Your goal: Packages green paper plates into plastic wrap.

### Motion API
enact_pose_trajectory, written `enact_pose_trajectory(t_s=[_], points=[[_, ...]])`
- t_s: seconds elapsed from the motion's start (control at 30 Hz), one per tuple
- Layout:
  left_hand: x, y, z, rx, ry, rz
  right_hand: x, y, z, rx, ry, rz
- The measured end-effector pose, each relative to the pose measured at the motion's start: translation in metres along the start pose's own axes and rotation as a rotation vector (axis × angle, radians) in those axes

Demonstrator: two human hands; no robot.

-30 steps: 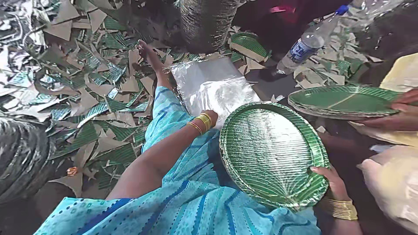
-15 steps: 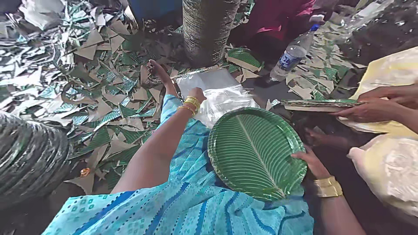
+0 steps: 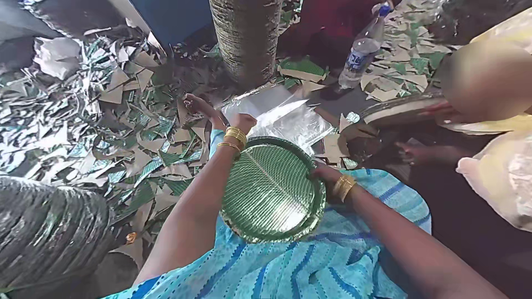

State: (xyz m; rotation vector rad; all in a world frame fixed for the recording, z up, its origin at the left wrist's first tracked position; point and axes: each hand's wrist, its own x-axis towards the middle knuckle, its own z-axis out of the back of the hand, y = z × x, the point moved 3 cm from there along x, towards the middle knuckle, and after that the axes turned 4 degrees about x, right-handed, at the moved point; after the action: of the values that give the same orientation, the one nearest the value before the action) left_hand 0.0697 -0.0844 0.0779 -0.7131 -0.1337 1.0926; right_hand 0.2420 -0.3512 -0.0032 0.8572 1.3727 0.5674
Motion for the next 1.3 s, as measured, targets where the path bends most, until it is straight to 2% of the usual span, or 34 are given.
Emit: enact_pose_trajectory(t_s=[0.07, 0.17, 0.2, 0.27, 0.37, 0.43, 0.5, 0.57, 0.67, 0.87, 0.97, 1.07, 1.2, 1.3], points=[[-0.008, 0.008, -0.017, 0.019, -0.046, 0.03, 0.014, -0.011, 0.0, -0.206, 0.021, -0.044], [-0.033, 0.027, -0.055, 0.076, -0.144, -0.078, 0.024, 0.006, 0.015, -0.548, -0.091, 0.039], [-0.035, 0.03, -0.065, 0.109, -0.142, -0.125, 0.025, 0.022, 0.019, -0.674, -0.165, 0.11], [-0.027, 0.03, -0.074, 0.136, -0.13, -0.223, 0.03, 0.056, 0.013, -0.849, -0.289, 0.391], [-0.024, 0.024, -0.072, 0.128, -0.128, -0.293, 0.047, 0.107, -0.029, -1.052, -0.19, 0.748], [-0.028, 0.023, -0.069, 0.119, -0.135, -0.339, 0.066, 0.135, -0.056, -1.26, -0.089, 0.772], [-0.037, 0.026, -0.063, 0.123, -0.137, -0.363, 0.092, 0.15, -0.063, -1.383, -0.044, 0.736], [-0.035, 0.033, -0.056, 0.074, -0.171, -0.369, 0.115, 0.156, -0.052, -1.409, -0.043, 0.7], [-0.026, 0.045, -0.045, -0.041, -0.167, -0.263, 0.12, 0.149, -0.026, -1.367, -0.071, 0.659], [-0.003, 0.046, -0.038, -0.128, 0.086, -0.105, 0.112, 0.097, 0.001, -1.106, -0.285, 0.78], [-0.007, 0.041, -0.032, -0.071, 0.035, -0.126, 0.109, 0.083, -0.001, -0.994, -0.408, 0.838], [-0.021, 0.035, -0.018, -0.033, -0.097, -0.198, 0.108, 0.081, -0.006, -0.912, -0.462, 0.911], [-0.029, 0.02, 0.006, 0.177, -0.178, -0.142, 0.103, 0.084, -0.015, -0.747, -0.393, 0.858], [-0.02, 0.023, 0.012, 0.244, -0.141, -0.124, 0.106, 0.079, -0.018, -0.69, -0.33, 0.812]])
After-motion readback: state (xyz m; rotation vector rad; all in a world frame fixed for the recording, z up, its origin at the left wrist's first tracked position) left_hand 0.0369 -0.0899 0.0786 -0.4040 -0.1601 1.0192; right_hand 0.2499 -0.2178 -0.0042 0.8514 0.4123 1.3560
